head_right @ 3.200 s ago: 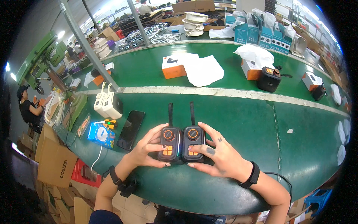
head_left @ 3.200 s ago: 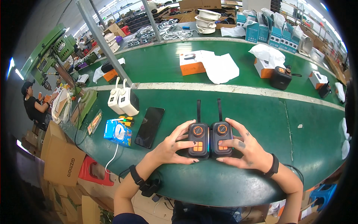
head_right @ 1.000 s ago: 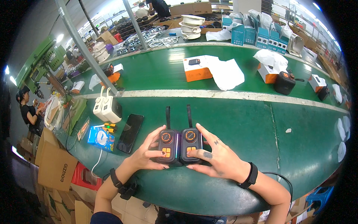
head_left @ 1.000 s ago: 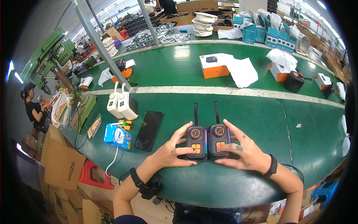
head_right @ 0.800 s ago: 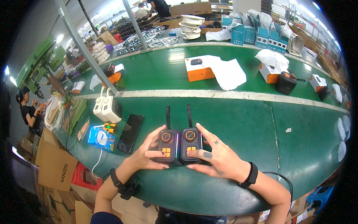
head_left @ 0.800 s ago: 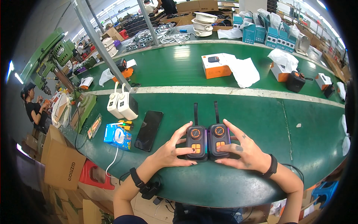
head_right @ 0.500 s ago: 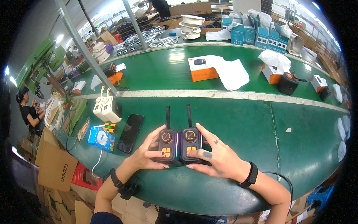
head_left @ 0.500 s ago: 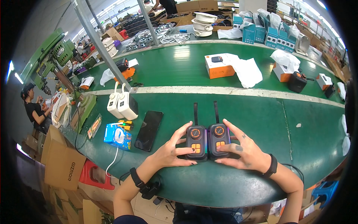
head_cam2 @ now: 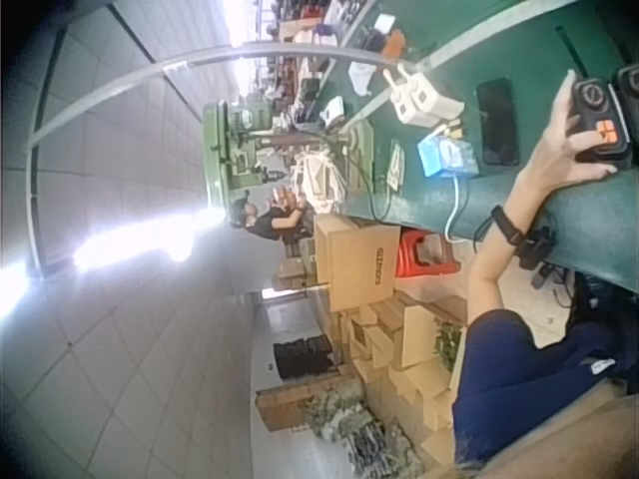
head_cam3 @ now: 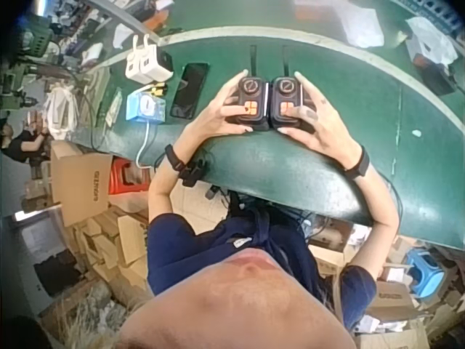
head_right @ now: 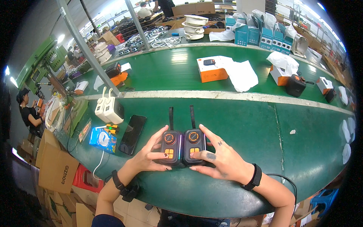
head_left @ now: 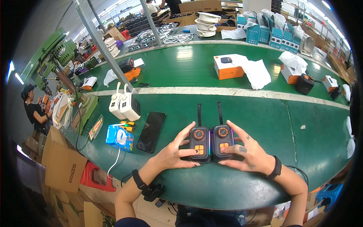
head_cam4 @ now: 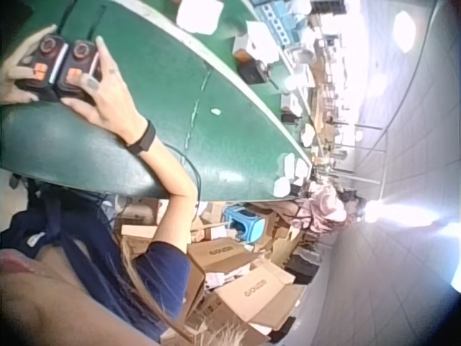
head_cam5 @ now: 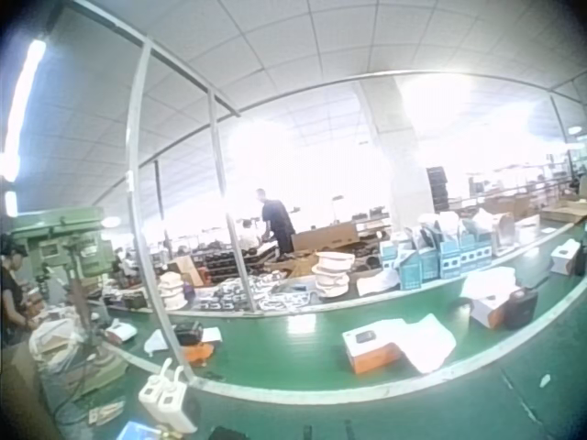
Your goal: Testing the buttons and LED indicators of handheld electronic devices on an assembly line.
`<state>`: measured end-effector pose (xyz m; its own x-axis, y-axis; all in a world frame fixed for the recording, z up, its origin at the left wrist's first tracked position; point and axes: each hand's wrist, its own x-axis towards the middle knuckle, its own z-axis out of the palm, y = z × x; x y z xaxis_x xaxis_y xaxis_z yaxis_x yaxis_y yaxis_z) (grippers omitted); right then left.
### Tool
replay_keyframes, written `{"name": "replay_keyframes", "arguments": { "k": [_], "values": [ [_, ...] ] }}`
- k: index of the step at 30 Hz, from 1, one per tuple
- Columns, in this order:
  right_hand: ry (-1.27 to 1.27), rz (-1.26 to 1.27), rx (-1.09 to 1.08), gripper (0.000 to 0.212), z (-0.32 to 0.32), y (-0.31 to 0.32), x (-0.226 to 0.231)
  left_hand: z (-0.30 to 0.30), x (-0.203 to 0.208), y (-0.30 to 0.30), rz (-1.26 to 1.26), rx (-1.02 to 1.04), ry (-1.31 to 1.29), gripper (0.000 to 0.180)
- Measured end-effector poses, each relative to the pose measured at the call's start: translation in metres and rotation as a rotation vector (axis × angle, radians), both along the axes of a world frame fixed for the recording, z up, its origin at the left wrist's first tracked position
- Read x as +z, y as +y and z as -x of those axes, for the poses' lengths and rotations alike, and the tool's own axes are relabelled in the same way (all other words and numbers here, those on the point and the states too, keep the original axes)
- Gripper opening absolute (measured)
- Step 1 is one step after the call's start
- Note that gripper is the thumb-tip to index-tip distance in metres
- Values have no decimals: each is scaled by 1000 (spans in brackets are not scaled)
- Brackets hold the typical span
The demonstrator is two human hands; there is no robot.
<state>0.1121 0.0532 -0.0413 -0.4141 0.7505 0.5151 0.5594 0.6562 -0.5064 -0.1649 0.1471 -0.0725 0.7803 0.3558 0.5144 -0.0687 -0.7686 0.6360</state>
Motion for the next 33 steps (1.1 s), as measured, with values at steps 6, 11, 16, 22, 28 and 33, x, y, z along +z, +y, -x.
{"name": "replay_keyframes", "arguments": {
  "k": [6, 11, 16, 22, 28, 33],
  "values": [
    [15, -3, 8, 35, 0, 0, 1, 1, 1, 1, -7, 1, 11, 65],
    [29, 20, 15, 34, 0, 0, 2, 0, 1, 1, -3, 6, 5, 63],
    [19, 25, 7, 33, 0, -1, 3, 0, 2, 1, -17, 8, 15, 64],
    [17, 31, 0, 32, 1, -1, 2, 0, 1, 1, -15, 6, -3, 63],
    [16, 17, 1, 32, 1, 0, 2, 1, 2, 1, -12, 23, 29, 62],
    [16, 13, -1, 32, 0, 0, 3, 0, 2, 1, -8, 24, 30, 62]
  ]
}}
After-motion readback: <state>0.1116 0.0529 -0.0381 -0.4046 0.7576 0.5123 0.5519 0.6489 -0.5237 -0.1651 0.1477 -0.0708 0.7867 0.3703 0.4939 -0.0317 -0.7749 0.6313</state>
